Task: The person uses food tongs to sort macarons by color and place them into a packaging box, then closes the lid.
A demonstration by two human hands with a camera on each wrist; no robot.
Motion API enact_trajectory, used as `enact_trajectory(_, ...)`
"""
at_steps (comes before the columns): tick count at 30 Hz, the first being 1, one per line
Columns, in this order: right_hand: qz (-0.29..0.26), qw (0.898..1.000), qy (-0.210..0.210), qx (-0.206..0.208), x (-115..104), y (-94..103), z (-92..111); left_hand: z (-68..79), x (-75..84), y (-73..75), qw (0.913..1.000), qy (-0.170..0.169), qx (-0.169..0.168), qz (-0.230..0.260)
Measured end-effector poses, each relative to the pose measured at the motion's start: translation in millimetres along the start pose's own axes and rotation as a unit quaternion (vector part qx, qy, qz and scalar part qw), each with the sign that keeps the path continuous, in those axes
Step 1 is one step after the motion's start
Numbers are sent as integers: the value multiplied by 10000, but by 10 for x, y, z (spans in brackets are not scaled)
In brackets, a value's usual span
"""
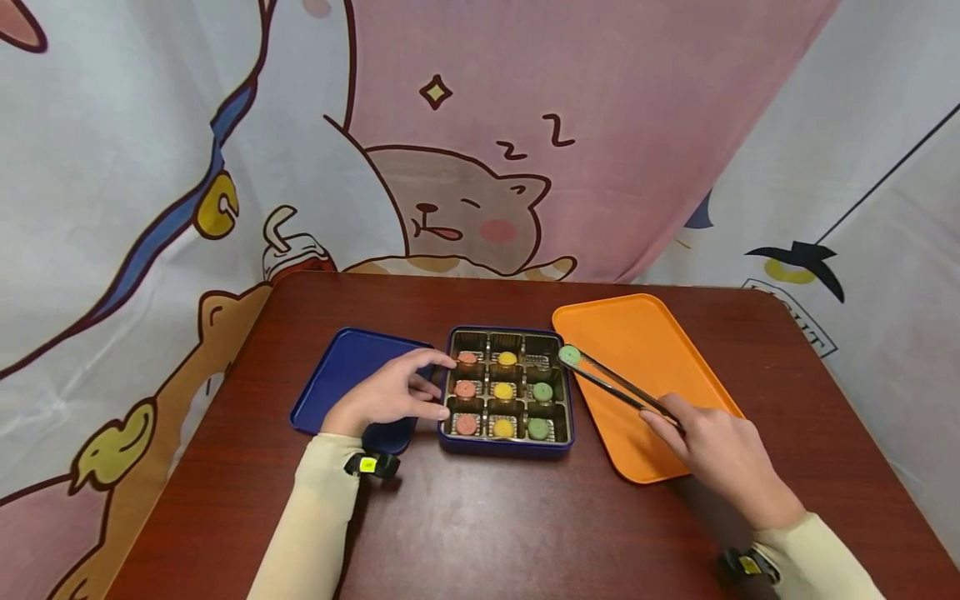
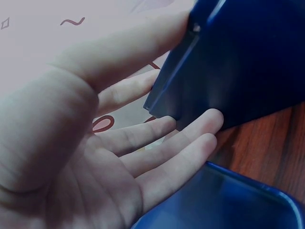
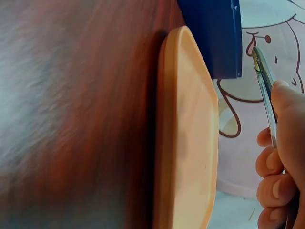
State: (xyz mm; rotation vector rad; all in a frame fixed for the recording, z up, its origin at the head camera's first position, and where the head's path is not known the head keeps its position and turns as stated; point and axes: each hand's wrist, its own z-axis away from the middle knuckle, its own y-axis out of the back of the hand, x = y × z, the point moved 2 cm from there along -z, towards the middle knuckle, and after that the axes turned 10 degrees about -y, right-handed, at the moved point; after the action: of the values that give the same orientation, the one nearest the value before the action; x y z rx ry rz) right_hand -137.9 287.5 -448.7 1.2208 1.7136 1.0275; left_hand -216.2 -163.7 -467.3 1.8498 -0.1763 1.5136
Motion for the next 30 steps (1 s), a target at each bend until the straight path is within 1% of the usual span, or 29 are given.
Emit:
enact_trajectory(4, 75, 9996, 227, 176, -68, -22, -82, -7, -1, -6, 10000, -8, -10, -12)
enact_trajectory(7, 99, 9992, 330, 205, -103, -44, -130, -10, -1, -7, 10000, -17, -7, -27)
enact_trajectory(14, 111, 9994, 323, 28, -174, -114, -226, -3, -8, -8, 10000, -22, -29, -8)
enact_trajectory(22, 159, 9993, 338, -33, -230, -145, -275, 3, -1, -6, 10000, -23, -1, -14)
enact_trajectory(30, 94, 9994, 123, -301, -249, -133, -289, -1, 0, 6, 10000, -18, 1, -44)
